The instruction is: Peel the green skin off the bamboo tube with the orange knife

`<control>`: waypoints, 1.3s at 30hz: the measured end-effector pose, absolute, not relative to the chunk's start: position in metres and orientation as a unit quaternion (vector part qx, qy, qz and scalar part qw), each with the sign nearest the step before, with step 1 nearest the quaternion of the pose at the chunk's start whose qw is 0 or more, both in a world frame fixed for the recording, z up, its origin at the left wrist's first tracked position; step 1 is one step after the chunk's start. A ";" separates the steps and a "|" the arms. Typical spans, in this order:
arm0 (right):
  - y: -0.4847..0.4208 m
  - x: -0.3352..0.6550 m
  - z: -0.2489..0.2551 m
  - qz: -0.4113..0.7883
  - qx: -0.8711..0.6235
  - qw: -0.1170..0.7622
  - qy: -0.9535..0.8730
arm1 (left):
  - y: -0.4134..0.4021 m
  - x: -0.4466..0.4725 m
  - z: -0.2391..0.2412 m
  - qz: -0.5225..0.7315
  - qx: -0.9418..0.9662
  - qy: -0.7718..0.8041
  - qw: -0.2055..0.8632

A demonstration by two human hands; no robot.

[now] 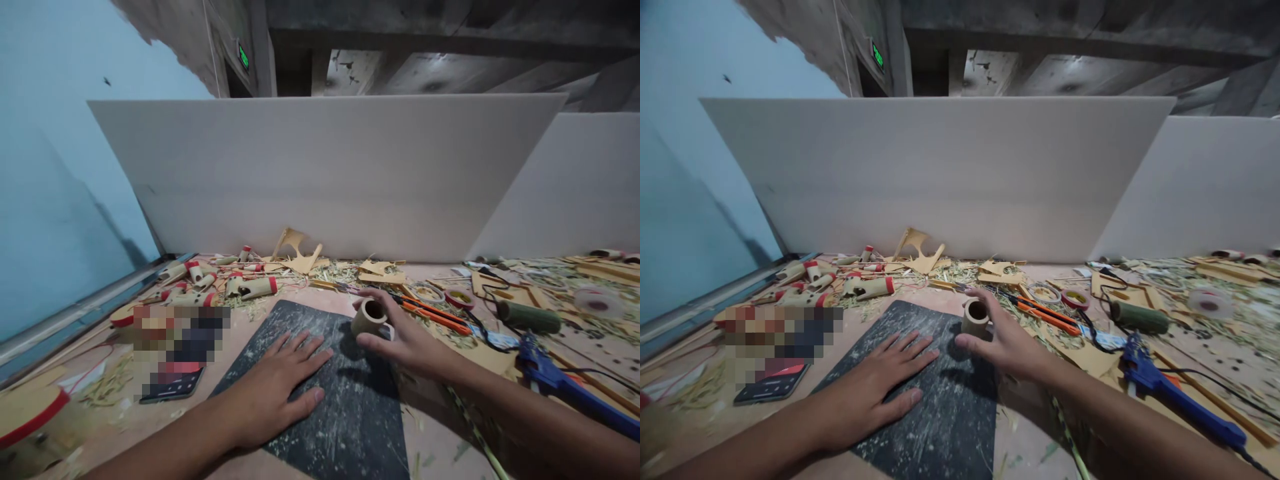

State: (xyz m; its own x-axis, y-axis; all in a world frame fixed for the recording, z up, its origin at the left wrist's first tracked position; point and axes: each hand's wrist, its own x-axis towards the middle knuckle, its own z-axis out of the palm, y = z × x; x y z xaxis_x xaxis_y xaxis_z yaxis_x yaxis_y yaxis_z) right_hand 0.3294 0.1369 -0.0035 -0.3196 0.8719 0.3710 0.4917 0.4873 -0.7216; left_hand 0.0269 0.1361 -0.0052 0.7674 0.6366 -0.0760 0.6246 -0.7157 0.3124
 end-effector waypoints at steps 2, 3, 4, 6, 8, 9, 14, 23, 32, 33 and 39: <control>0.131 0.326 0.002 0.241 -0.447 0.385 -0.771 | 0.136 0.027 -0.006 0.023 0.926 0.338 0.165; 0.126 0.324 0.005 0.248 -0.445 0.394 -0.765 | 0.136 0.027 -0.006 0.028 0.926 0.336 0.167; 0.121 0.321 0.008 0.262 -0.439 0.402 -0.759 | 0.136 0.027 -0.006 0.034 0.927 0.335 0.169; 0.112 0.315 0.012 0.294 -0.430 0.401 -0.754 | 0.136 0.028 -0.006 0.039 0.926 0.333 0.173; 0.104 0.309 0.011 0.311 -0.434 0.361 -0.765 | 0.136 0.028 -0.006 0.035 0.926 0.332 0.177; 0.102 0.307 0.009 0.309 -0.441 0.334 -0.774 | 0.136 0.029 -0.006 0.032 0.925 0.333 0.179; 0.097 0.298 -0.003 0.250 -0.450 0.261 -0.817 | 0.135 0.029 -0.002 0.029 0.924 0.331 0.188; 0.113 0.296 -0.006 0.278 -0.449 0.279 -0.802 | 0.134 0.026 0.001 0.005 0.927 0.326 0.183; 0.112 0.299 -0.011 0.277 -0.447 0.271 -0.806 | 0.133 0.027 -0.002 -0.002 0.925 0.334 0.182; 0.112 0.300 -0.012 0.273 -0.477 0.274 -0.789 | 0.133 0.027 -0.002 -0.003 0.925 0.336 0.180; 0.111 0.297 -0.007 0.281 -0.417 0.254 -0.826 | 0.132 0.028 0.001 -0.004 0.926 0.336 0.174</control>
State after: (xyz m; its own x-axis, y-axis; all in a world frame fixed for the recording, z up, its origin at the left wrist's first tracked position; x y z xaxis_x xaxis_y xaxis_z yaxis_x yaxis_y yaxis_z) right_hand 0.2974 0.1110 -0.0070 -0.5236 0.8316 0.1850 0.5466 0.4945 -0.6757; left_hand 0.0284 0.1317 0.0010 0.7741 0.6208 -0.1242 0.6235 -0.7135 0.3197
